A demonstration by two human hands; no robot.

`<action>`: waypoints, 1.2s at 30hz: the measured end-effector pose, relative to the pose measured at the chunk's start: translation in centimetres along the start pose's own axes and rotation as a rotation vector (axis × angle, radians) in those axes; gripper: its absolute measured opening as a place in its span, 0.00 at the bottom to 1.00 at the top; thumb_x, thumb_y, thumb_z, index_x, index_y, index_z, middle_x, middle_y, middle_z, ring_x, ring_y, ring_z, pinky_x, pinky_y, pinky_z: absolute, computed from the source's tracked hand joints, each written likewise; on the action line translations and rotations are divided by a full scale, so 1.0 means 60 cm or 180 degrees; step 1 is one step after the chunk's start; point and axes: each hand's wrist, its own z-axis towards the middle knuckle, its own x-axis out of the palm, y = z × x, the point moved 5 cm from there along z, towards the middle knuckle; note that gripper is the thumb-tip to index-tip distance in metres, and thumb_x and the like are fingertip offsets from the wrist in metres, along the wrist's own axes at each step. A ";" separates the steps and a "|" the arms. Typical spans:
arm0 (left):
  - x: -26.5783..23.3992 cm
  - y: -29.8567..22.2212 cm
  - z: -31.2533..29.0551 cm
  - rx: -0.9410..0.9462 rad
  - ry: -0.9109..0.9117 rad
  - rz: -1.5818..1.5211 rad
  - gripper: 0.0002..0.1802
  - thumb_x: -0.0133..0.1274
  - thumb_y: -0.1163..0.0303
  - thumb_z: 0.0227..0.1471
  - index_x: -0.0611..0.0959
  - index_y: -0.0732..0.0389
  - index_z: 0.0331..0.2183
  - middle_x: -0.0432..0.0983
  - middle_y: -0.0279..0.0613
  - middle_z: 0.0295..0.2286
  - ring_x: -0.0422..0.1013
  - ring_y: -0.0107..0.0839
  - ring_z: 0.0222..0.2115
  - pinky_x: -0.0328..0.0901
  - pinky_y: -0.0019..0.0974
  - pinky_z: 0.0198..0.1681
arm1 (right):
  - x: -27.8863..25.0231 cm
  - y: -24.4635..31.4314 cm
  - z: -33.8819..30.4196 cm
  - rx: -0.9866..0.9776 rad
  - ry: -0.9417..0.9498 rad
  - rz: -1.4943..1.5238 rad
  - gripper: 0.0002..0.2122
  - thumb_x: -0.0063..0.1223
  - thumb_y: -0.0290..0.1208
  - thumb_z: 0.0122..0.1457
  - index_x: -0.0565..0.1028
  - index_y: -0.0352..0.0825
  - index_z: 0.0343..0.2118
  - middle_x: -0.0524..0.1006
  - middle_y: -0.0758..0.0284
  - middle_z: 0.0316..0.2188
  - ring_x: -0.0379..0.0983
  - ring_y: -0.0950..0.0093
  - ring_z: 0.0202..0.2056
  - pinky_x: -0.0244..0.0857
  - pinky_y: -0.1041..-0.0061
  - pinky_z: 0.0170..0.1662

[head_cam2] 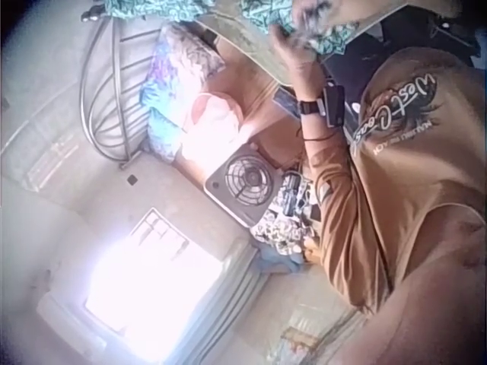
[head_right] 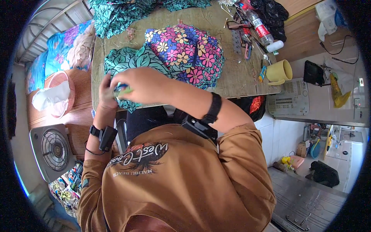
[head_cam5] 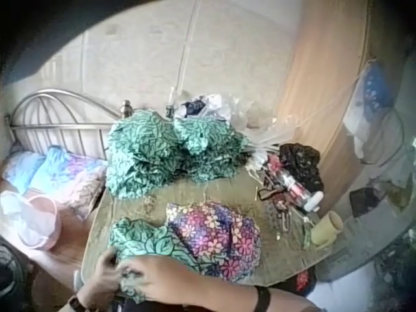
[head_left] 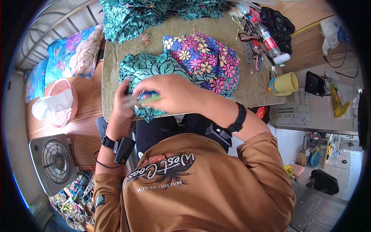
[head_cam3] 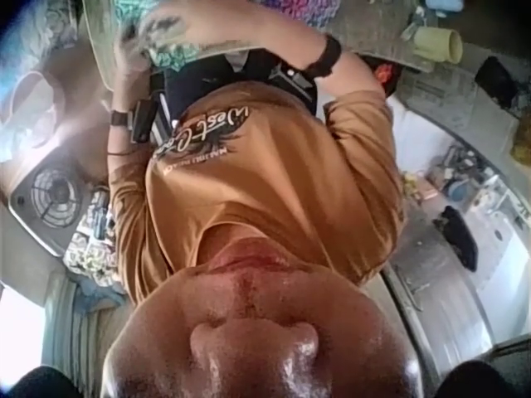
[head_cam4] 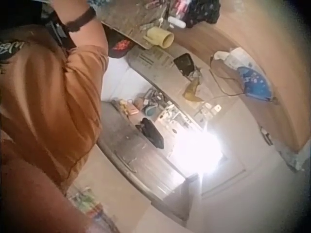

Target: The person trims loose threads from floral and leaf-patterned fabric pieces using shears before trimming threads from a circular black object held by another individual.

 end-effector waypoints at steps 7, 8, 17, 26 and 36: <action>0.060 -0.012 0.009 0.0631 -0.0583 0.0178 0.28 0.43 0.53 0.53 0.67 0.65 0.49 0.69 0.46 0.45 0.68 0.38 0.44 0.63 0.40 0.48 | -0.154 -0.086 -0.097 0.0998 -0.1711 -0.0431 0.15 0.58 0.32 0.50 0.73 0.35 0.41 0.77 0.67 0.35 0.73 0.79 0.35 0.65 0.80 0.38; 0.054 -0.010 0.009 0.0604 -0.0622 0.0203 0.28 0.44 0.54 0.53 0.67 0.65 0.49 0.69 0.46 0.44 0.68 0.38 0.44 0.63 0.40 0.48 | -0.168 -0.096 -0.112 0.1004 -0.1714 -0.0436 0.15 0.58 0.32 0.50 0.73 0.35 0.41 0.77 0.67 0.35 0.73 0.79 0.35 0.65 0.80 0.38; 0.040 -0.004 0.010 0.0372 -0.0903 0.0668 0.25 0.49 0.63 0.49 0.68 0.65 0.48 0.70 0.46 0.43 0.70 0.38 0.41 0.64 0.39 0.46 | -0.205 -0.126 -0.162 0.1631 -0.1706 -0.1489 0.16 0.56 0.36 0.51 0.75 0.35 0.41 0.77 0.57 0.29 0.75 0.72 0.32 0.65 0.77 0.37; 0.041 -0.004 0.011 0.0362 -0.0889 0.0761 0.26 0.49 0.63 0.49 0.67 0.66 0.49 0.70 0.48 0.43 0.70 0.39 0.41 0.65 0.40 0.46 | -0.206 -0.148 -0.159 0.1445 -0.1802 -0.1594 0.17 0.55 0.43 0.49 0.76 0.40 0.39 0.76 0.58 0.25 0.72 0.66 0.22 0.64 0.72 0.27; 0.056 -0.006 0.009 0.0418 -0.0802 0.0699 0.23 0.50 0.66 0.49 0.69 0.67 0.46 0.72 0.47 0.41 0.71 0.38 0.40 0.65 0.38 0.45 | -0.205 -0.148 -0.156 0.1328 -0.1812 -0.1528 0.15 0.55 0.42 0.49 0.77 0.40 0.38 0.77 0.60 0.29 0.74 0.66 0.24 0.66 0.73 0.30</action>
